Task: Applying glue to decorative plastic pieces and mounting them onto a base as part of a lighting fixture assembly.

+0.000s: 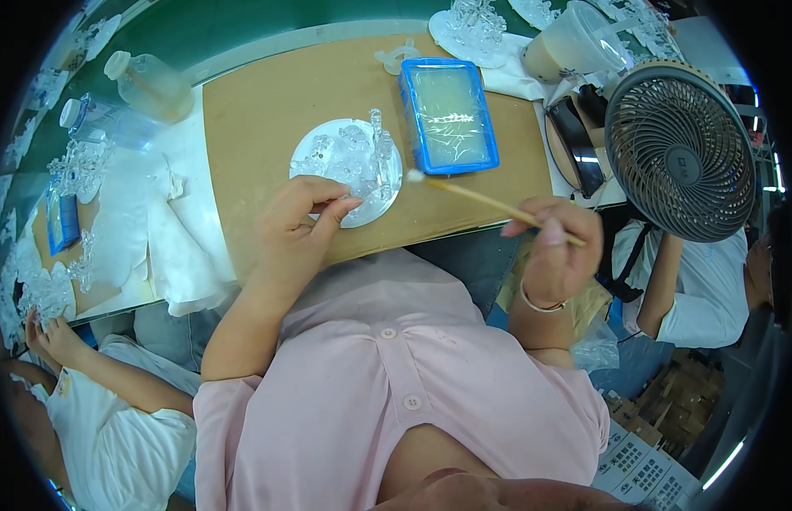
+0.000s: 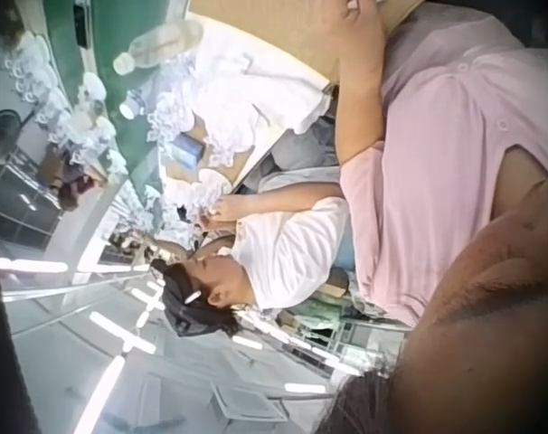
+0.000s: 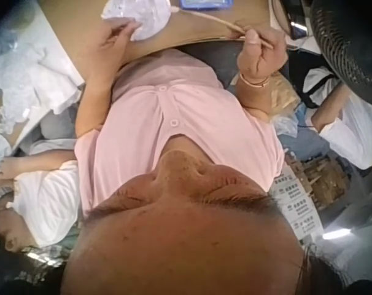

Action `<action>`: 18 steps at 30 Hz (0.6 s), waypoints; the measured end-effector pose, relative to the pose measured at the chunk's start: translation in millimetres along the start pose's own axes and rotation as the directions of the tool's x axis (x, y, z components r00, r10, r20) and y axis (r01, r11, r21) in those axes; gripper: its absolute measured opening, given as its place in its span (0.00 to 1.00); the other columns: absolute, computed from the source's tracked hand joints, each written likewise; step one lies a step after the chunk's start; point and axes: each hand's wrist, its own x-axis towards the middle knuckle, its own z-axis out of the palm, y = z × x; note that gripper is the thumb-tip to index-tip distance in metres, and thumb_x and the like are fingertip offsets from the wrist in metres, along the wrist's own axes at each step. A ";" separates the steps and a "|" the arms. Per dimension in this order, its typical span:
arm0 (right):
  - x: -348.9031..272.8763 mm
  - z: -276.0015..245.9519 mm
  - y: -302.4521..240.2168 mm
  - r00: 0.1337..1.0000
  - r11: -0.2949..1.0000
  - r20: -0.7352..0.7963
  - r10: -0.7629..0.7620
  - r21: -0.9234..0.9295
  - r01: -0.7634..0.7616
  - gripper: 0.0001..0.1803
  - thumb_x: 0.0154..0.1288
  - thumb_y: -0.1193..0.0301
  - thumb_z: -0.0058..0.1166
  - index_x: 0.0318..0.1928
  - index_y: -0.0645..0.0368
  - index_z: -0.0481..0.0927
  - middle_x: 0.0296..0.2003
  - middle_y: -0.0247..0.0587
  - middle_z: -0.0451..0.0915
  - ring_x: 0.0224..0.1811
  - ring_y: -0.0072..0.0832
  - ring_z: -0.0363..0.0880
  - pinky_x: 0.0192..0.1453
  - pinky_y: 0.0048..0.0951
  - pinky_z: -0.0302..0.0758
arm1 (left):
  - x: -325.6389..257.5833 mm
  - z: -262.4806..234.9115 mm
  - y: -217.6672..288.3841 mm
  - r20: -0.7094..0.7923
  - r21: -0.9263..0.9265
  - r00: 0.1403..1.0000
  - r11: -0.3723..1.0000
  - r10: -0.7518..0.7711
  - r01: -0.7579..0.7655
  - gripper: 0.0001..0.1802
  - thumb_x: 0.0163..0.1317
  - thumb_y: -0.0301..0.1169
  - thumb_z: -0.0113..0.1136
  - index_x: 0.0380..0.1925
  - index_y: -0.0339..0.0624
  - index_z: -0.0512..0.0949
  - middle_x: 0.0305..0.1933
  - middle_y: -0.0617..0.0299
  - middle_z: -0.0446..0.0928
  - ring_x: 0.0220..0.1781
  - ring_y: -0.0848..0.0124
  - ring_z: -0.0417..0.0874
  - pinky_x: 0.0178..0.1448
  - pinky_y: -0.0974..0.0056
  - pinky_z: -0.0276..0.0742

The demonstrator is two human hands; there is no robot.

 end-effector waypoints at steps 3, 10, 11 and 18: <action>-2.9 14.0 9.0 0.988 0.997 0.155 -0.027 -0.067 0.038 0.05 0.66 0.81 0.43 0.40 0.67 0.72 0.32 0.52 0.80 0.26 0.30 0.80 0.33 0.29 0.77 | -0.2 3.3 -0.5 0.031 -0.002 0.999 1.000 0.014 -0.014 0.07 0.51 0.21 0.69 0.30 0.35 0.81 0.31 0.59 0.81 0.32 0.71 0.83 0.36 0.70 0.81; 4.5 39.2 25.5 0.949 0.977 0.277 -0.147 -0.112 0.184 0.05 0.65 0.82 0.45 0.39 0.67 0.74 0.31 0.46 0.81 0.26 0.28 0.82 0.31 0.24 0.77 | 2.1 -1.4 4.4 0.082 -0.005 0.995 0.999 -0.049 0.050 0.07 0.52 0.21 0.68 0.32 0.37 0.82 0.32 0.60 0.82 0.34 0.70 0.83 0.37 0.70 0.80; 6.0 39.8 25.6 0.943 0.975 0.294 -0.155 -0.107 0.194 0.05 0.65 0.82 0.45 0.39 0.67 0.74 0.31 0.46 0.81 0.26 0.28 0.82 0.31 0.24 0.76 | 1.7 -1.9 4.2 0.080 -0.009 0.995 0.998 -0.056 0.056 0.07 0.52 0.21 0.68 0.32 0.37 0.82 0.32 0.60 0.82 0.35 0.70 0.83 0.36 0.69 0.80; 10.3 26.1 19.9 0.971 0.977 0.214 -0.103 -0.161 0.139 0.05 0.65 0.82 0.45 0.39 0.66 0.74 0.25 0.43 0.81 0.25 0.26 0.82 0.30 0.22 0.76 | 4.1 2.8 2.9 0.102 0.061 0.993 0.996 0.057 -0.064 0.07 0.50 0.20 0.68 0.30 0.38 0.81 0.32 0.60 0.82 0.33 0.69 0.83 0.34 0.68 0.78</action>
